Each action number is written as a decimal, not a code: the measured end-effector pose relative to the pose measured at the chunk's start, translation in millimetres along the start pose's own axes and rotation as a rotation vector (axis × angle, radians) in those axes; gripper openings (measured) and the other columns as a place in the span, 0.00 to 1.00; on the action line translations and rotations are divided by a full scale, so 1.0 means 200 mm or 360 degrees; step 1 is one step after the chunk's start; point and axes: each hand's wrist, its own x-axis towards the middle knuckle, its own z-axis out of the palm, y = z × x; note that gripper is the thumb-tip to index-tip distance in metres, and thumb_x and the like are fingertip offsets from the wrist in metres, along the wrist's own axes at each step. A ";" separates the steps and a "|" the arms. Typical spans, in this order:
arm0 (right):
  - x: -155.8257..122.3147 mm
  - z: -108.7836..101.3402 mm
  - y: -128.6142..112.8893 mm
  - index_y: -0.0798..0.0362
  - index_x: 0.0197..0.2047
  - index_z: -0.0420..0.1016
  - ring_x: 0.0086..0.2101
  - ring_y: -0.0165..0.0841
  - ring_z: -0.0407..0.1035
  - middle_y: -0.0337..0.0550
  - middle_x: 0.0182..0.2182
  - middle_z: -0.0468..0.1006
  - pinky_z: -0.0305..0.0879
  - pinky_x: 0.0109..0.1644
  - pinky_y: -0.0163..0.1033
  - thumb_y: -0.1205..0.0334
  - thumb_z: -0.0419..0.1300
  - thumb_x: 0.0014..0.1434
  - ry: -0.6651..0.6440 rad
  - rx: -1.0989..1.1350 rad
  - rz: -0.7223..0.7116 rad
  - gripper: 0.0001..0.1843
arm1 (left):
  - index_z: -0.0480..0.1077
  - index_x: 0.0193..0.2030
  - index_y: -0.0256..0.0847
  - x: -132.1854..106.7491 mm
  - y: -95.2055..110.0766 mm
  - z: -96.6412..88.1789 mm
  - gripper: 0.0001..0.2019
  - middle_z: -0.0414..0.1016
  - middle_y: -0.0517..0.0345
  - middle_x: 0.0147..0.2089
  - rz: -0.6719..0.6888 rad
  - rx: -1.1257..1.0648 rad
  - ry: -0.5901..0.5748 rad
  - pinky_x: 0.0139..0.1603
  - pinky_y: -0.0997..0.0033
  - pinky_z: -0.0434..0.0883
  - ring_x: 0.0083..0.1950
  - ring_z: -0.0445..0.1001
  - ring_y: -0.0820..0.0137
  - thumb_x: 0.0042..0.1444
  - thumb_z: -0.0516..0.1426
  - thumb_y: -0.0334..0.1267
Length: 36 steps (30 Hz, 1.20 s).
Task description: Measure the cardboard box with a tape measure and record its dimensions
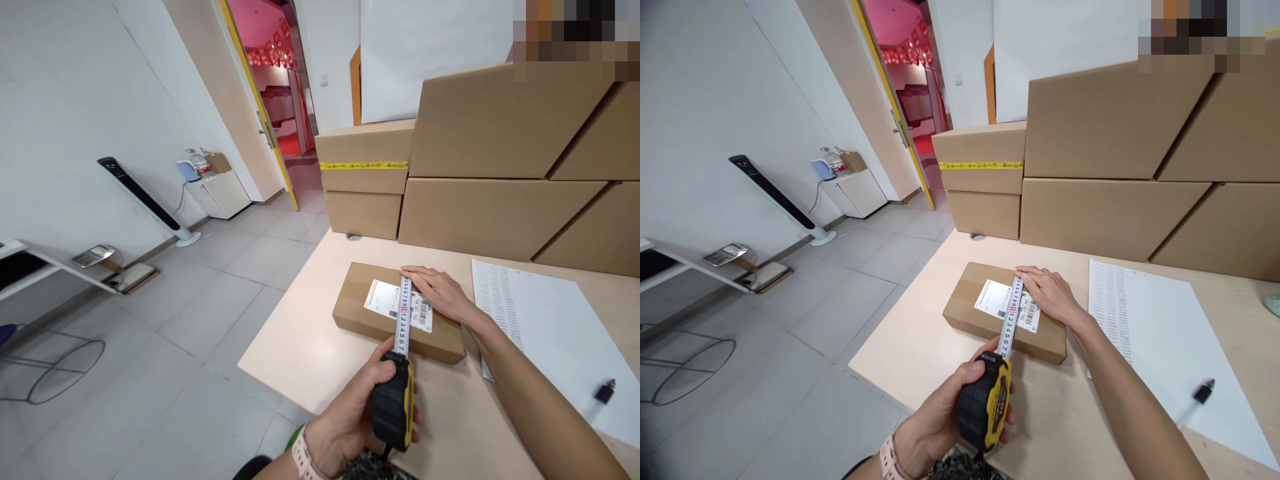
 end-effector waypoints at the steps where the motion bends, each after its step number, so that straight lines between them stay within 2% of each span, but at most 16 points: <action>1: 0.00 0.00 0.00 0.42 0.54 0.74 0.55 0.40 0.65 0.31 0.57 0.71 0.60 0.59 0.51 0.53 0.38 0.67 -0.0006 -0.0005 -0.0003 0.25 | 0.44 0.67 0.49 0.00 0.00 0.00 0.40 0.71 0.51 0.39 0.0005 0.0000 -0.0003 0.31 0.63 0.71 0.31 0.75 0.63 0.50 0.57 0.50; 10: 0.00 -0.01 -0.01 0.40 0.54 0.74 0.55 0.40 0.65 0.30 0.57 0.71 0.60 0.59 0.52 0.53 0.39 0.67 -0.0009 -0.0012 0.0003 0.25 | 0.46 0.67 0.48 0.00 0.00 0.00 0.41 0.71 0.51 0.39 0.0004 -0.0025 0.0009 0.30 0.64 0.72 0.31 0.76 0.63 0.48 0.59 0.51; 20: 0.00 0.00 0.00 0.39 0.55 0.73 0.55 0.41 0.65 0.30 0.57 0.71 0.60 0.59 0.52 0.52 0.39 0.67 -0.0001 -0.0014 -0.0007 0.25 | 0.44 0.68 0.49 0.00 -0.01 -0.01 0.39 0.71 0.51 0.40 0.0014 -0.0048 -0.0047 0.31 0.63 0.72 0.32 0.76 0.63 0.52 0.57 0.50; 28: 0.00 0.01 0.01 0.37 0.55 0.73 0.55 0.40 0.66 0.30 0.57 0.71 0.60 0.58 0.53 0.52 0.39 0.67 0.0008 -0.0021 -0.0026 0.24 | 0.46 0.67 0.48 0.00 0.00 0.00 0.41 0.71 0.51 0.39 -0.0002 -0.0037 0.0002 0.30 0.64 0.72 0.31 0.76 0.64 0.49 0.59 0.50; 36: 0.00 0.00 0.01 0.39 0.55 0.73 0.55 0.40 0.65 0.29 0.57 0.71 0.60 0.59 0.52 0.52 0.39 0.67 -0.0005 -0.0020 -0.0015 0.24 | 0.47 0.67 0.48 0.00 0.00 0.00 0.39 0.72 0.51 0.39 0.0015 -0.0032 -0.0021 0.30 0.64 0.72 0.31 0.76 0.64 0.50 0.58 0.50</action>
